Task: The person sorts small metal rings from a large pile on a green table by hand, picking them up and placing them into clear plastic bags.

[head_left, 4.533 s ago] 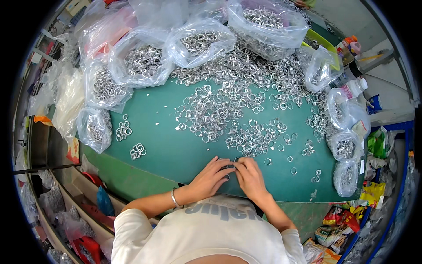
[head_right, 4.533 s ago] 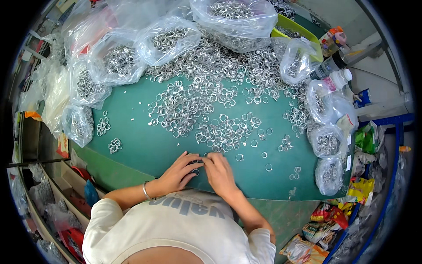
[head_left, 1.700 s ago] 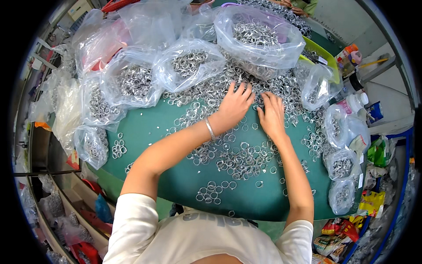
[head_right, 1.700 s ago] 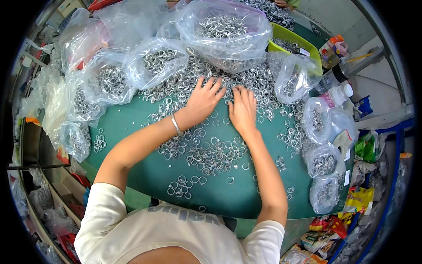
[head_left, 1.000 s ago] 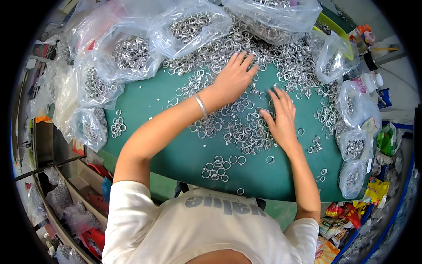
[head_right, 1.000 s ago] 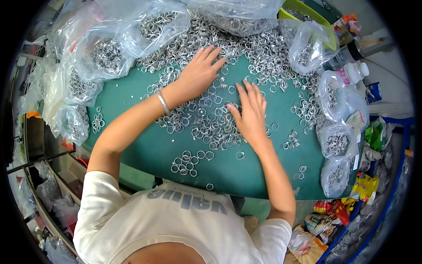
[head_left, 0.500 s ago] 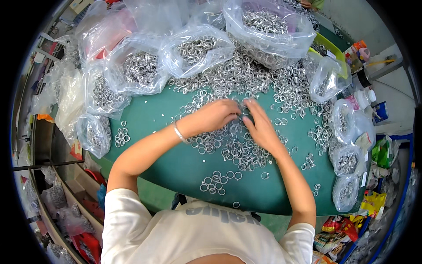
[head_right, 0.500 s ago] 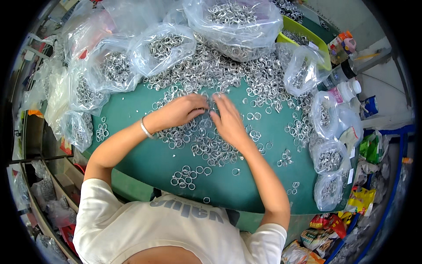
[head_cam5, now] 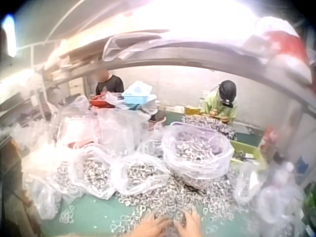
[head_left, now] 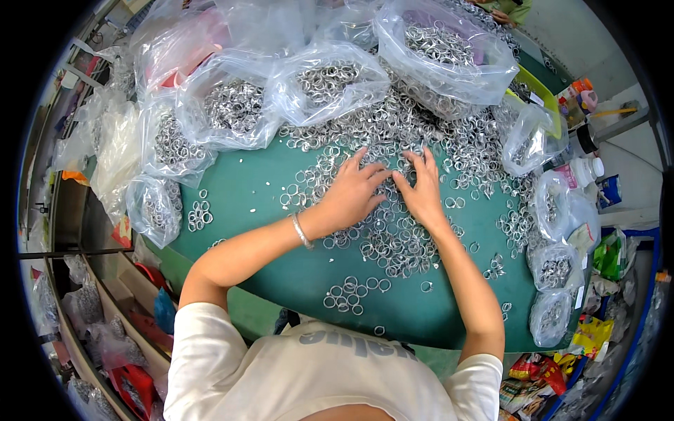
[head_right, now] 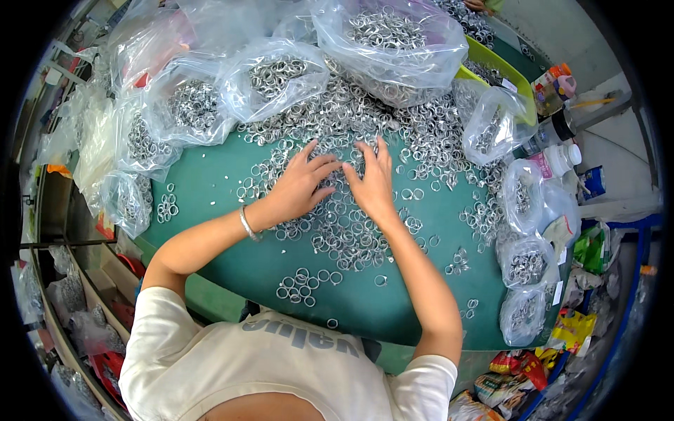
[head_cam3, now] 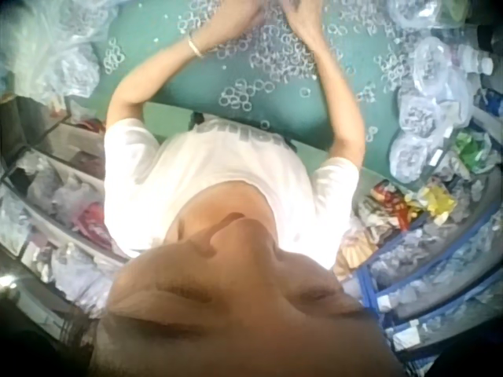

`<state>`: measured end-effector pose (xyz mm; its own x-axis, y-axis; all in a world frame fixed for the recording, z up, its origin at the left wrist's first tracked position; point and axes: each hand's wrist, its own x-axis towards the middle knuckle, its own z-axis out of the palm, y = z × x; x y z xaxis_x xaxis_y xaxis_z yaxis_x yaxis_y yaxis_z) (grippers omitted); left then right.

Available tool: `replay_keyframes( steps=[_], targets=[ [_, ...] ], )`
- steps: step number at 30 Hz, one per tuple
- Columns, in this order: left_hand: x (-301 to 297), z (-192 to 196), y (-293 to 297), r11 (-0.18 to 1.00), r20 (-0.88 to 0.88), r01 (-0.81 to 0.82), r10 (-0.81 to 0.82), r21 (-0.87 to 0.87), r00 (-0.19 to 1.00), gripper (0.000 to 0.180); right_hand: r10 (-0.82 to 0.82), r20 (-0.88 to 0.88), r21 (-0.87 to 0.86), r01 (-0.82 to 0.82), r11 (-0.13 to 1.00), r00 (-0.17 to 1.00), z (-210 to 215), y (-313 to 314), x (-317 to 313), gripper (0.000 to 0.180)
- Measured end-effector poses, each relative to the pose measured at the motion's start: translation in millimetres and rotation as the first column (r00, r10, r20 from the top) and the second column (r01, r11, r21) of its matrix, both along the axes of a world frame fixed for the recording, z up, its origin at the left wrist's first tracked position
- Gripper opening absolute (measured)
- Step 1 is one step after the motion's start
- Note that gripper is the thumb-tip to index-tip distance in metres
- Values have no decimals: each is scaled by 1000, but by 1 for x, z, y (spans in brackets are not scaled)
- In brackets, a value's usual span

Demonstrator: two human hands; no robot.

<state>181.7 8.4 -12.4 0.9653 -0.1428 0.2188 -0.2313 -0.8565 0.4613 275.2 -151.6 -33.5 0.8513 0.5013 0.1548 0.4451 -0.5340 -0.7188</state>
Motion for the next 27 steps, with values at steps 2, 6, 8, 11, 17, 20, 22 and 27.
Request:
replay_keyframes(
  steps=[2, 6, 8, 11, 17, 20, 22, 27],
  targets=[
    [-8, -1, 0, 999, 23, 51, -51, -14, 998, 48, 70, -108, 68, -63, 996, 992, 9, -6, -12, 38],
    [-31, 19, -2, 980, -28, 172, -176, -96, 984, 41, 227, -332, 224, -157, 962, 916, 36, -22, -40, 30],
    [-44, 26, 1, 958, -95, 216, -237, -190, 967, 38, 287, -348, 214, -222, 951, 893, 44, -30, -51, 30],
    [-64, 29, 4, 910, -74, 293, -327, -292, 942, 33, 395, -261, 189, -354, 916, 881, 52, -43, -69, 29],
    [-72, 42, 15, 961, -103, 11, -41, -277, 994, 45, 571, 94, -89, -564, 821, 816, 62, -59, -88, 31],
    [-69, 32, 11, 988, -24, 64, -68, -138, 997, 51, 652, 242, -274, -595, 756, 718, 63, -63, -93, 27],
    [-76, 30, 4, 985, -55, 172, -173, -23, 983, 53, 656, 198, -302, -591, 748, 728, 61, -70, -96, 26],
    [-86, 21, 9, 973, -67, 228, -226, 24, 972, 54, 347, 89, -184, -327, 927, 933, 63, -74, -102, 35]
  ],
)
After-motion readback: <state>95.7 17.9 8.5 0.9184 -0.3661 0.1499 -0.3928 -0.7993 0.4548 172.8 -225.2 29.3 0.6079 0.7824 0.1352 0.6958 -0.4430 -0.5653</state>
